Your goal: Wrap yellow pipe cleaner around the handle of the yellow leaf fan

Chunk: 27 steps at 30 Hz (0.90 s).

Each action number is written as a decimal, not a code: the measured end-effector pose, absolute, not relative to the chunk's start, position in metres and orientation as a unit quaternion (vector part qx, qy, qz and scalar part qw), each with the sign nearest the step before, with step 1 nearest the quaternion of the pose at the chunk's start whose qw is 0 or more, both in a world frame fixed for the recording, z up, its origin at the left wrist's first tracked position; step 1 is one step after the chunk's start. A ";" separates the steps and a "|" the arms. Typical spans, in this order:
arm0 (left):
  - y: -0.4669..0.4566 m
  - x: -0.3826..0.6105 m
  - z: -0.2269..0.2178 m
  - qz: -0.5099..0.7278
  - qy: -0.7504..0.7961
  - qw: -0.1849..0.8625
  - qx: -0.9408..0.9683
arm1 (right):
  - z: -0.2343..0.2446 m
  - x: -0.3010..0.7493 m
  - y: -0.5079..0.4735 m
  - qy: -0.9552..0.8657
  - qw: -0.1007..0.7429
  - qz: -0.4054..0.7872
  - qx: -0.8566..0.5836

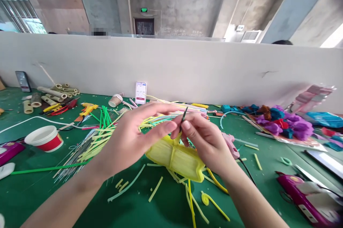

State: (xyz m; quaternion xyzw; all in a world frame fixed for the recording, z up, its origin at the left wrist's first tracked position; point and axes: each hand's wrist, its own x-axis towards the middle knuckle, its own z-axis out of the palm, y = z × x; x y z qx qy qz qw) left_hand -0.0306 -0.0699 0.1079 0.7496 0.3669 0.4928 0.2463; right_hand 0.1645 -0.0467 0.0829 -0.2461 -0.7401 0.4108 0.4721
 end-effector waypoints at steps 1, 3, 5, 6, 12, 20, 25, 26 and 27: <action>-0.067 -0.021 0.112 0.505 0.342 0.266 0.747 | 0.082 0.163 -0.047 -0.740 0.468 0.417 -0.244; -0.061 -0.008 0.115 0.527 0.318 0.305 0.727 | 0.082 0.162 -0.049 -0.737 0.471 0.418 -0.246; -0.056 -0.002 0.113 0.543 0.303 0.348 0.701 | 0.082 0.162 -0.049 -0.739 0.475 0.403 -0.257; -0.054 -0.001 0.111 0.549 0.296 0.370 0.688 | 0.082 0.162 -0.049 -0.744 0.472 0.393 -0.262; -0.050 -0.003 0.107 0.585 0.286 0.388 0.652 | 0.079 0.157 -0.048 -0.792 0.441 0.311 -0.286; -0.052 -0.005 0.110 0.612 0.275 0.338 0.660 | 0.079 0.157 -0.051 -0.808 0.428 0.283 -0.291; -0.054 0.000 0.109 0.627 0.287 0.317 0.651 | 0.082 0.157 -0.052 -0.809 0.424 0.284 -0.291; -0.054 0.001 0.109 0.633 0.289 0.311 0.648 | 0.082 0.156 -0.051 -0.810 0.423 0.284 -0.292; -0.054 0.001 0.110 0.641 0.287 0.306 0.643 | 0.082 0.156 -0.051 -0.810 0.420 0.285 -0.294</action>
